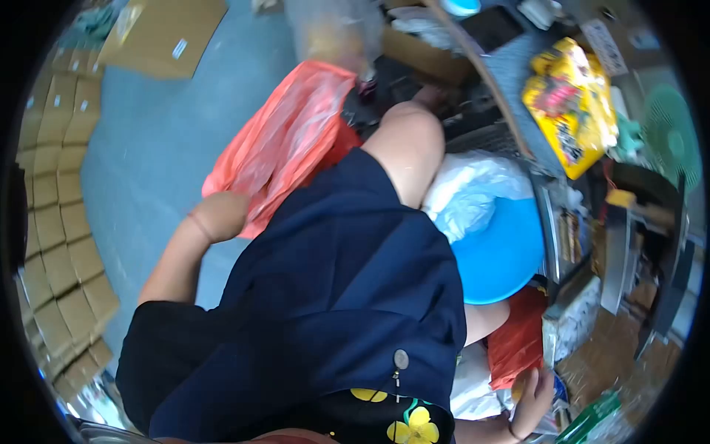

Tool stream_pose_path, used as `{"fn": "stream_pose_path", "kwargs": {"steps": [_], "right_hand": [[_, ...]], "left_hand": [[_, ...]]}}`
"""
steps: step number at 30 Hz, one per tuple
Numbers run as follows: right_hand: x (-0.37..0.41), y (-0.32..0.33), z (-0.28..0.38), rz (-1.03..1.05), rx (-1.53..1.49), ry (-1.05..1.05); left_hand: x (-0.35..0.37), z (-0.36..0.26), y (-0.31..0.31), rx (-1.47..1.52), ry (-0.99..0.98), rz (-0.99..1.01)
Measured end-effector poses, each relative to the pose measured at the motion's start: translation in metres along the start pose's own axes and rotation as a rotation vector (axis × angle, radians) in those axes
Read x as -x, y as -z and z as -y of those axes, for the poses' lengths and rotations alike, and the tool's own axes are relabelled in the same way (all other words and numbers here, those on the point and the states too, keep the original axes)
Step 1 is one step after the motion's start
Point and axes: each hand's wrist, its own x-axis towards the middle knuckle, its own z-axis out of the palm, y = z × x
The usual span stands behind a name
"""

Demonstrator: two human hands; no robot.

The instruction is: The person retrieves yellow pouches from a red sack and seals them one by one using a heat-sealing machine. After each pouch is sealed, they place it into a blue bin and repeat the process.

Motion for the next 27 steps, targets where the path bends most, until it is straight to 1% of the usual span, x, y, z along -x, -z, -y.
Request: {"fn": "stream_pose_path", "kwargs": {"steps": [1,2,3,4,5,6,8,10,12,13,15,16,17,18,19,20,21,24,27], "right_hand": [[-0.022,-0.005,0.048,0.149,-0.007,0.090],[-0.034,-0.023,0.101,0.148,-0.129,0.263],[-0.047,-0.040,0.125,0.256,-0.202,0.225],[-0.065,-0.060,0.129,0.264,-0.019,0.519],[-0.070,-0.072,0.154,0.345,0.006,0.512],[-0.075,-0.077,0.184,0.423,0.170,0.657],[-0.087,-0.105,0.225,0.472,0.167,0.678],[-0.097,-0.128,0.245,0.476,0.166,0.704],[-0.103,-0.148,0.247,0.463,0.198,0.738],[-0.106,-0.155,0.244,0.499,0.217,0.713],[-0.114,-0.167,0.232,0.565,0.248,0.665],[-0.116,-0.173,0.230,0.589,0.277,0.657],[-0.119,-0.176,0.228,0.593,0.308,0.666],[-0.122,-0.180,0.231,0.596,0.338,0.676],[-0.123,-0.181,0.232,0.604,0.367,0.683],[-0.126,-0.185,0.236,0.606,0.356,0.691],[-0.129,-0.187,0.239,0.612,0.348,0.696],[-0.135,-0.190,0.248,0.622,0.332,0.692],[-0.139,-0.196,0.249,0.630,0.317,0.664]], "left_hand": [[-0.015,0.001,-0.024,0.113,0.030,0.001],[-0.035,0.006,-0.049,0.177,0.137,-0.085],[-0.054,0.011,-0.071,0.236,0.245,-0.173],[-0.073,0.014,-0.089,0.277,0.357,-0.205],[-0.086,0.023,-0.106,0.315,0.476,-0.236],[-0.102,0.038,-0.123,0.359,0.455,-0.299],[-0.149,0.067,-0.167,0.440,0.392,-0.408],[-0.191,0.095,-0.260,0.674,0.187,0.158],[-0.191,0.104,-0.271,0.830,0.154,0.514],[-0.172,0.102,-0.233,0.874,0.233,0.589],[-0.171,0.105,-0.214,0.922,0.363,0.338],[-0.187,0.115,-0.238,1.086,0.428,0.108],[-0.203,0.125,-0.261,1.245,0.448,-0.144],[-0.219,0.136,-0.283,1.362,0.425,-0.387],[-0.234,0.144,-0.289,1.399,0.430,-0.531],[-0.245,0.149,-0.290,1.410,0.453,-0.619],[-0.249,0.153,-0.289,1.417,0.486,-0.675],[-0.240,0.167,-0.289,1.371,0.562,-0.651],[-0.221,0.172,-0.295,1.329,0.581,-0.620]]}}
